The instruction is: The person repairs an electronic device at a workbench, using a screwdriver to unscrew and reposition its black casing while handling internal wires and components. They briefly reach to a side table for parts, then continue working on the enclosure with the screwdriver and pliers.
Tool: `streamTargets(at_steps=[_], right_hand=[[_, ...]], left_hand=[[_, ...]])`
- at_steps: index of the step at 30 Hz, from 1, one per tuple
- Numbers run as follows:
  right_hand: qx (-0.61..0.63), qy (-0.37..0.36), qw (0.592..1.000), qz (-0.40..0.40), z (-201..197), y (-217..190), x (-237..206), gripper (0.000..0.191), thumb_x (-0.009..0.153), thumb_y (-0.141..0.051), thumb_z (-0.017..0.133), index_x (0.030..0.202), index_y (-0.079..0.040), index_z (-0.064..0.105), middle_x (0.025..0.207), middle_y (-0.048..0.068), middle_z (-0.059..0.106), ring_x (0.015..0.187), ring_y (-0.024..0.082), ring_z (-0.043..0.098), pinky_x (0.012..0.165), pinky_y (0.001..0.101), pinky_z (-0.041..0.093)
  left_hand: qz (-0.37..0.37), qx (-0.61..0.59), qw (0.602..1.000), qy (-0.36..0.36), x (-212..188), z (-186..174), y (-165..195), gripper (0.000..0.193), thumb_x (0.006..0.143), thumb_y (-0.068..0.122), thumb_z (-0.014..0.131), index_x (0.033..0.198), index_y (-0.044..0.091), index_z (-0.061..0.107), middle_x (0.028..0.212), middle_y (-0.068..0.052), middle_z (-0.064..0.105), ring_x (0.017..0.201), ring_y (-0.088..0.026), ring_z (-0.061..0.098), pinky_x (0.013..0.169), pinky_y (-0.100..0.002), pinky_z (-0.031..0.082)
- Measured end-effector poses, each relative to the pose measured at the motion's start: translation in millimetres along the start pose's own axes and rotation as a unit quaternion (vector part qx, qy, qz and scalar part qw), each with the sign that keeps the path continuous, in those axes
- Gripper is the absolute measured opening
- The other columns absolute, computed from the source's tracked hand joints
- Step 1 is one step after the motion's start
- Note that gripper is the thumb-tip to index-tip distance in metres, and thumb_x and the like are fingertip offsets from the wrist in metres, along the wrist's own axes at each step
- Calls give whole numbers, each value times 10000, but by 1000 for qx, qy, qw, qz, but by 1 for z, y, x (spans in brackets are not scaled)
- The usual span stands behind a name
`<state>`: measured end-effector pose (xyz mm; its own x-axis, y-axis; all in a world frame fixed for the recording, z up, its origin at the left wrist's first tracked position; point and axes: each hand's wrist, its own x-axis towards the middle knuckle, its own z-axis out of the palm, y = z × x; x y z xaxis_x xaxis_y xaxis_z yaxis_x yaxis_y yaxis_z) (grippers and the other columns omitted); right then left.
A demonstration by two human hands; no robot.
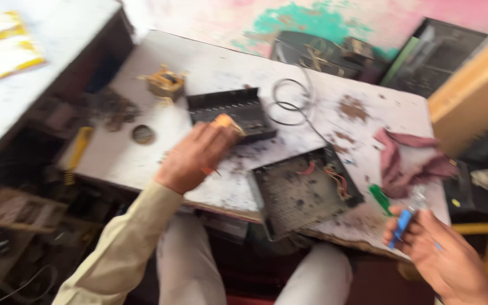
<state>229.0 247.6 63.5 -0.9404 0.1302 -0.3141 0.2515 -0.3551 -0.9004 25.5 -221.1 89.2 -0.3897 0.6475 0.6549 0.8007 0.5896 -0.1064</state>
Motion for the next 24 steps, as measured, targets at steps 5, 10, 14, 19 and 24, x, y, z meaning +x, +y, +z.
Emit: streamTargets(at_steps=[5,10,14,19,24], right_hand=[[-9,8,1000,21,-47,24,18,626,1156,-439,375,1410,120,495,1118,263,629,1066,388,618,946,594,461],[18,-65,997,41,-77,47,36,667,1142,-478,369,1447,107,466,1172,295,633,1105,462,618,982,656,450],[-11,47,992,115,-69,49,38,695,1117,-503,351,1460,92,459,1177,285,590,1117,465,587,1008,657,422],[-48,16,999,7,14,49,7,461,1055,-281,535,1360,63,502,1124,240,614,1047,368,615,953,578,457],[-113,-108,978,-137,168,72,-31,358,878,-4,690,1216,34,578,1156,231,697,988,249,683,889,395,543]], left_hand=[[93,24,995,36,-33,-17,8,501,876,20,712,1359,-12,585,1112,-94,570,970,-263,611,1012,-428,568],[108,20,988,109,-51,-27,14,403,939,3,738,1314,-37,595,1119,-94,579,967,-265,643,1010,-449,572],[127,-31,983,132,-66,-29,12,273,903,30,753,1120,38,588,1162,-144,592,935,-279,615,988,-492,555],[129,-28,984,123,-85,-37,21,222,924,56,754,1053,73,574,1150,-132,573,984,-277,632,1040,-492,566],[167,-74,974,135,-88,-48,47,205,917,84,734,1053,71,581,1120,-121,560,963,-280,617,1013,-519,572]])
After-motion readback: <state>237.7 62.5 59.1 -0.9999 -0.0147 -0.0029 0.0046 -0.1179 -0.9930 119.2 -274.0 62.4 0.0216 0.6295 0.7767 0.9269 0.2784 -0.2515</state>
